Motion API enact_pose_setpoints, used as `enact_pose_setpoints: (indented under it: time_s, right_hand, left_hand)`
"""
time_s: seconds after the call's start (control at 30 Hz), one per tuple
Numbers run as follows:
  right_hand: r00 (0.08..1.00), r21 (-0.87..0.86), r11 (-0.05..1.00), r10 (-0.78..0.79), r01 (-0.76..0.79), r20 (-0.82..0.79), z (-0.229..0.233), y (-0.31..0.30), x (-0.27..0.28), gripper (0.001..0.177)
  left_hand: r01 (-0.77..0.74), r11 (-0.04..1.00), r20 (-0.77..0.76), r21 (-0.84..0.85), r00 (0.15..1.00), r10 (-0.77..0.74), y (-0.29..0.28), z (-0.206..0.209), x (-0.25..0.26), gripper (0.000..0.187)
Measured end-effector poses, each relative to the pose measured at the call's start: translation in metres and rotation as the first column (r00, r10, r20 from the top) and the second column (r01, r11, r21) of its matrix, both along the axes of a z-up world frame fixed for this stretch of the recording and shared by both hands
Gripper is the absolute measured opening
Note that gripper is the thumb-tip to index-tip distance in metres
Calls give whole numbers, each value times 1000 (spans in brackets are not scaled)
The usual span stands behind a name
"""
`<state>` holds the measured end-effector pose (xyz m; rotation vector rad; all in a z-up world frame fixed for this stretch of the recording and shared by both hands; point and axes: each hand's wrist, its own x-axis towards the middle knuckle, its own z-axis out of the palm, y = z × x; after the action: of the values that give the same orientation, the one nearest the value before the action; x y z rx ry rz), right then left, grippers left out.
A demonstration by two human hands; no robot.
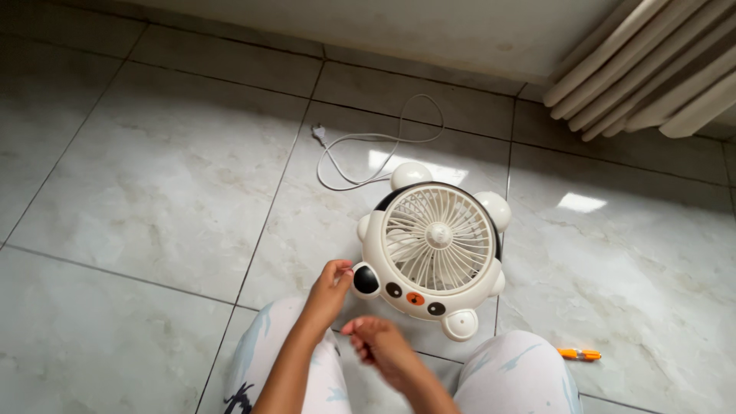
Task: The person disassembles a small white electric fan by removing screws and detaching the front grille and fan blades. They use a screwdriver to loosen fasteners and separate the components on the floor.
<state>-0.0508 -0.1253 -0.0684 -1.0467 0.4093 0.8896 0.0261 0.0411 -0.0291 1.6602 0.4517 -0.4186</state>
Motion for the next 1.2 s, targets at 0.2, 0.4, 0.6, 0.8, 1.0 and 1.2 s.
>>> enact_pose_setpoints:
  time_s: [0.2,0.4,0.6,0.8,1.0,1.2]
  right_hand:
    - [877,-531,841,177,100,446,99,-21,93,27]
    - [242,-853,519,834,-44,496,147,-7,133,34]
    - [18,-949,313,950,-36,312,149,0,138,63]
    - [-5,-961,276,961,37,276,144,4,138,57]
    - [-71,-999,11,997,42,8,140,16,150,71]
    - [-234,-982,-190,954,14,-188,127,38,169,69]
  left_hand:
    - [-392,741,-362,-545,907,214,-23,-5,-11,39]
    - [-513,469,-431,-719,859,278,-33,8,-24,44]
    - [-490,517,-407,-702,872,273,-29,9,-22,47]
    - [-465,500,-371,-731,885,280,-30,11,-23,44]
    - [-434,589,-352,-682,900,255,-32,19,-23,42]
    - [-442,642,-365,-626,894,259,-36,17,-26,42]
